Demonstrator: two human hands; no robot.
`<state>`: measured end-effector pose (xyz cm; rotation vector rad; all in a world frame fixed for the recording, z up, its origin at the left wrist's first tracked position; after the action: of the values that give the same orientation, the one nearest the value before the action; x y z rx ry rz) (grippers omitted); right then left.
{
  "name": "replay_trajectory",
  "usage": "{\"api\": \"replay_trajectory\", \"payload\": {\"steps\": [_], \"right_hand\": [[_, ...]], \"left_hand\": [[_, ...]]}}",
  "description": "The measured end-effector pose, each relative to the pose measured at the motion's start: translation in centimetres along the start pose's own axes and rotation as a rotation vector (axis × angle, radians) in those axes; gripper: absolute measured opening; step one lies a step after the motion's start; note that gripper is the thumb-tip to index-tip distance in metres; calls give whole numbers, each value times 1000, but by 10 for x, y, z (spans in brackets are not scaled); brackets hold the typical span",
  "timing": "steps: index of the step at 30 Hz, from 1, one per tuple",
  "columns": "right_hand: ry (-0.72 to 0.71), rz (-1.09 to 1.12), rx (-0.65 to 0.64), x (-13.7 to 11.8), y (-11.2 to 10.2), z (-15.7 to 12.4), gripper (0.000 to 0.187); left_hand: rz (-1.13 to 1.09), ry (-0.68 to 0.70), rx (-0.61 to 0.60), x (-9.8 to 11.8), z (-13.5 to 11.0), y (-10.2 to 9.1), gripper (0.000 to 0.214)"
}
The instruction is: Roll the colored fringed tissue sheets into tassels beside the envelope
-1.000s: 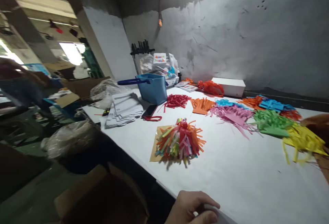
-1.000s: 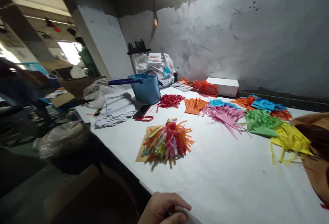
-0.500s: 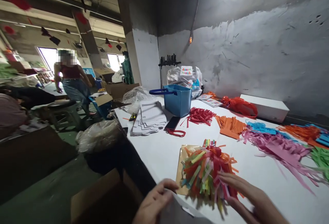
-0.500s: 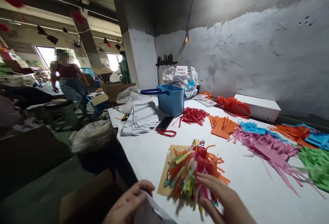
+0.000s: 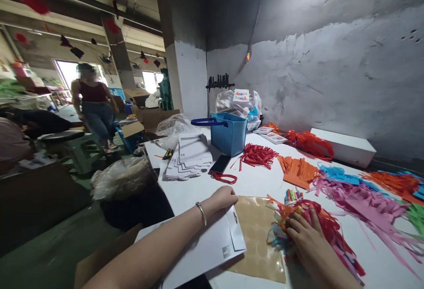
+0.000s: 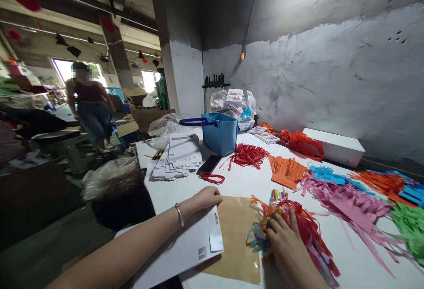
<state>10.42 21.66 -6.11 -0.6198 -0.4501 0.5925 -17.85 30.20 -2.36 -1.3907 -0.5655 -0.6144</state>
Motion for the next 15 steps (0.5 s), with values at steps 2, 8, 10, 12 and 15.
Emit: {"api": "replay_trajectory", "payload": {"steps": [2, 8, 10, 12, 15], "right_hand": [[-16, -25, -10, 4, -22, -7, 35], [188, 194, 219, -23, -103, -6, 48], [288, 276, 309, -36, -125, 4, 51], [363, 375, 364, -47, -143, 14, 66], [561, 662, 296, -53, -157, 17, 72]], "left_hand": [[30, 42, -25, 16, -2, 3, 23], [47, 262, 9, 66, -70, -78, 17], [39, 337, -35, 85, -113, -103, 18], [-33, 442, -144, 106, -157, -112, 16], [-212, 423, -283, 124, -201, -102, 19]]}}
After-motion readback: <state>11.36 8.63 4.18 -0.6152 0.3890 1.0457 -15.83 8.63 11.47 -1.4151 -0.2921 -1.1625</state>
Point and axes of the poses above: each hand's wrist, its own z-axis towards the middle knuckle, its own y-axis out of the palm, x = y × z, the point moved 5 cm from there along z, towards the middle knuckle, and after that the axes turned 11 degrees about x, right-handed, at the moved point
